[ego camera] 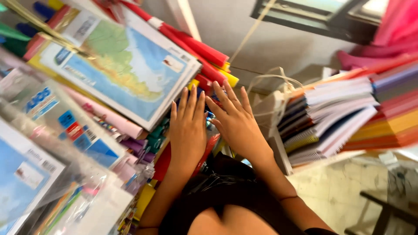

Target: Sorting through a stack of maps and papers on a retail shelf and moving a small photo.

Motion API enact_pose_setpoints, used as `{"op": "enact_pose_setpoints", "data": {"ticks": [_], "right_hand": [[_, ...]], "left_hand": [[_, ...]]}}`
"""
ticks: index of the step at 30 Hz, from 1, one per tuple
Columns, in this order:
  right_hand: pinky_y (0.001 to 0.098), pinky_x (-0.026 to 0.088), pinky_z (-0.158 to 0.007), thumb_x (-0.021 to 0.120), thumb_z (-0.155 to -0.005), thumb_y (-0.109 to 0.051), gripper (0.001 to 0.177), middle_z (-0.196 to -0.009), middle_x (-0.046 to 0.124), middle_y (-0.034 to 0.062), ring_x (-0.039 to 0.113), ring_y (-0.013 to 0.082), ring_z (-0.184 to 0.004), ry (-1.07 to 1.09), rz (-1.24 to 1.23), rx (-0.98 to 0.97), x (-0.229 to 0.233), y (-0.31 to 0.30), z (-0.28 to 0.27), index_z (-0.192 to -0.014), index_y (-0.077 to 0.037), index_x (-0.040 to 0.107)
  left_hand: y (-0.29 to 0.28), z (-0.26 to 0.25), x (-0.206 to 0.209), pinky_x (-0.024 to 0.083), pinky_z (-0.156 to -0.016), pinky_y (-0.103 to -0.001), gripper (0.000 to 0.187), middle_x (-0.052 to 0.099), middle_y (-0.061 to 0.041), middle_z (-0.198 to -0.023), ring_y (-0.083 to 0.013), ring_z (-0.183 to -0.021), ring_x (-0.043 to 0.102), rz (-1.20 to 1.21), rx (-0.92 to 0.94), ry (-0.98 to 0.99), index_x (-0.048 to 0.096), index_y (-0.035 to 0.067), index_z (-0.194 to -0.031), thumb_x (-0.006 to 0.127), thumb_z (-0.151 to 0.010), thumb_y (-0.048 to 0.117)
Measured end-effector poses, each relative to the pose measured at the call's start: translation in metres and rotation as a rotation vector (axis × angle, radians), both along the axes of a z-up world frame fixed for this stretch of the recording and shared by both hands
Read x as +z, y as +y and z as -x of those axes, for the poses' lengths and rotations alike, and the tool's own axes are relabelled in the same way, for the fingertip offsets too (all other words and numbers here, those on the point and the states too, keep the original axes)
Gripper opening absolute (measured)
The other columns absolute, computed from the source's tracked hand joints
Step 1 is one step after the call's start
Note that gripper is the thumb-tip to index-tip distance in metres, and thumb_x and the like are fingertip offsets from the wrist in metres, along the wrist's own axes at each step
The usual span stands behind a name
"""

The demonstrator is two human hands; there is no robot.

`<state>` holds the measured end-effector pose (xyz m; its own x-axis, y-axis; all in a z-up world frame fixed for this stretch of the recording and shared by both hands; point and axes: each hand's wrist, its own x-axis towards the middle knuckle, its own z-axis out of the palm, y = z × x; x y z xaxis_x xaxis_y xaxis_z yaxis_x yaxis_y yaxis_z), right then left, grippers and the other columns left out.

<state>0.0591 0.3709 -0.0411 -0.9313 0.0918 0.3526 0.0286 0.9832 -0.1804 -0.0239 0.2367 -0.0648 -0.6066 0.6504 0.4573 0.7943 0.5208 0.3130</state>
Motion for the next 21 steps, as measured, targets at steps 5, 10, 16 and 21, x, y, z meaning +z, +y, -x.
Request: {"op": "enact_pose_setpoints", "data": {"ticks": [5,10,16,21], "right_hand": [[0.0534,0.016,-0.124,0.061,-0.102,-0.029,0.045,-0.164,0.040,0.0159,0.031,0.0359,-0.154,0.084,-0.073,-0.244,0.035,0.001,-0.061,-0.145,-0.016,0.058],[0.0536,0.016,-0.124,0.057,-0.106,-0.033,0.044,-0.164,0.040,0.0154,0.031,0.0369,-0.154,0.136,-0.066,-0.473,0.050,-0.001,-0.110,-0.147,-0.016,0.058],[0.0626,0.023,-0.123,0.059,-0.105,-0.028,0.049,-0.166,0.031,0.0164,0.026,0.0424,-0.155,0.030,-0.026,-0.683,0.055,-0.001,-0.156,-0.151,-0.014,0.051],[0.0611,0.017,-0.126,0.052,-0.105,-0.046,0.060,-0.168,0.029,0.0136,0.022,0.0410,-0.158,0.022,0.032,-0.816,0.050,-0.004,-0.184,-0.158,-0.018,0.041]], "left_hand": [[0.021,-0.022,0.026,0.026,-0.120,-0.061,0.044,0.045,-0.013,-0.161,-0.0326,-0.152,0.039,-0.061,-0.260,0.064,0.055,0.013,-0.149,0.052,-0.107,0.027],[0.039,-0.050,0.057,0.025,-0.121,-0.064,0.043,0.049,-0.011,-0.159,-0.0309,-0.150,0.042,-0.122,-0.444,0.131,0.059,0.019,-0.147,0.054,-0.107,0.034],[0.063,-0.077,0.076,0.029,-0.121,-0.058,0.050,0.046,-0.008,-0.161,-0.0260,-0.152,0.037,-0.025,-0.665,0.068,0.056,0.017,-0.148,0.069,-0.101,0.027],[0.085,-0.096,0.075,0.021,-0.125,-0.059,0.053,0.047,-0.014,-0.159,-0.0328,-0.153,0.034,-0.004,-0.850,0.033,0.053,0.014,-0.150,0.067,-0.099,0.022]]}}
